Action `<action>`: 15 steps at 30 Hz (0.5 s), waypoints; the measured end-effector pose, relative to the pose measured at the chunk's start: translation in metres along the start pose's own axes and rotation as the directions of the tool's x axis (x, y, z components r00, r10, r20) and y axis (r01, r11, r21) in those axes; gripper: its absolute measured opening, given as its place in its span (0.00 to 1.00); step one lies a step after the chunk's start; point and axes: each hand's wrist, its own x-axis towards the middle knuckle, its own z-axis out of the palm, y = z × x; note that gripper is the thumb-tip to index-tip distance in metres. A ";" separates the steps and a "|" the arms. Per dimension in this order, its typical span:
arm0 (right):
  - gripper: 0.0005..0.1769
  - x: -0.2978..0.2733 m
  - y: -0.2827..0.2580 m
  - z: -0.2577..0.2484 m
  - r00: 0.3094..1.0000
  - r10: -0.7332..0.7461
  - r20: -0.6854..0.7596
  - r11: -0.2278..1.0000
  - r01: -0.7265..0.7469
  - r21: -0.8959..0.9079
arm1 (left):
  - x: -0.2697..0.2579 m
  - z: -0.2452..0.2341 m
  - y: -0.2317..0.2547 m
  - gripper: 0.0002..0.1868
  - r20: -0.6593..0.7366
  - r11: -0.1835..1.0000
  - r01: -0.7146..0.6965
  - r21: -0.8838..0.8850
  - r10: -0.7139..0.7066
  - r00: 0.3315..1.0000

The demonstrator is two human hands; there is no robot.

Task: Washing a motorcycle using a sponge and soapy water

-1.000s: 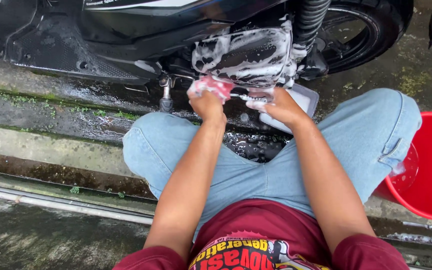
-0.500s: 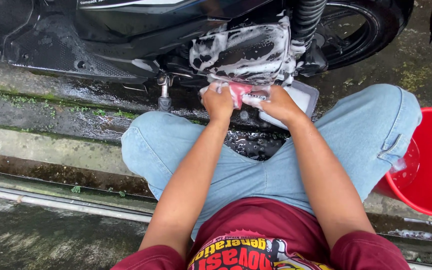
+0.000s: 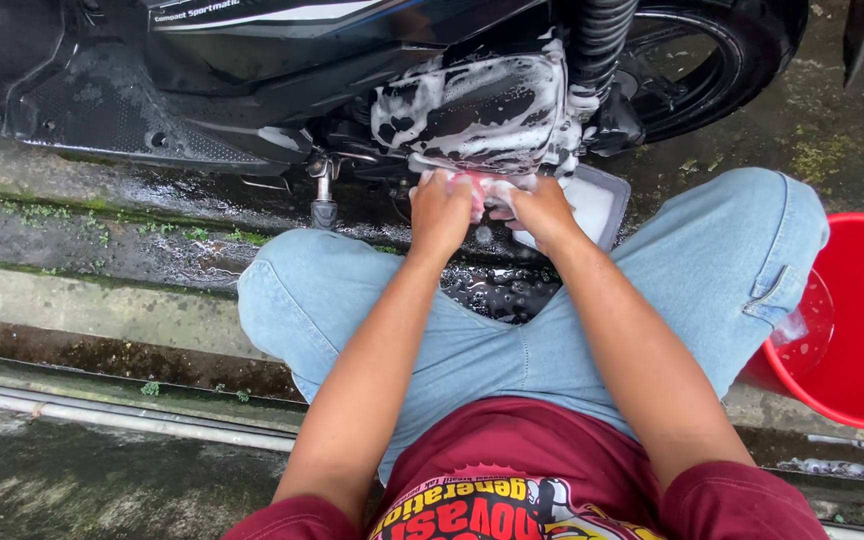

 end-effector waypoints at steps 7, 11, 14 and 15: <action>0.23 0.011 0.007 0.001 0.990 0.064 -0.126 0.996 -0.056 0.068 | -0.026 0.000 0.017 0.43 -0.134 0.991 -0.059 0.120 0.075 0.988; 0.26 0.007 0.004 0.000 0.997 0.016 -0.081 0.997 -0.010 0.078 | -0.019 0.008 0.007 0.24 -0.342 0.984 -0.149 0.101 0.175 0.923; 0.29 -0.013 -0.018 -0.001 0.997 0.041 -0.069 0.988 -0.030 0.151 | -0.007 0.011 -0.009 0.17 -0.338 0.978 -0.144 0.154 0.189 0.922; 0.29 -0.014 -0.017 -0.003 0.997 0.044 -0.066 0.988 -0.034 0.149 | -0.004 0.010 -0.012 0.17 -0.338 0.978 -0.139 0.153 0.184 0.923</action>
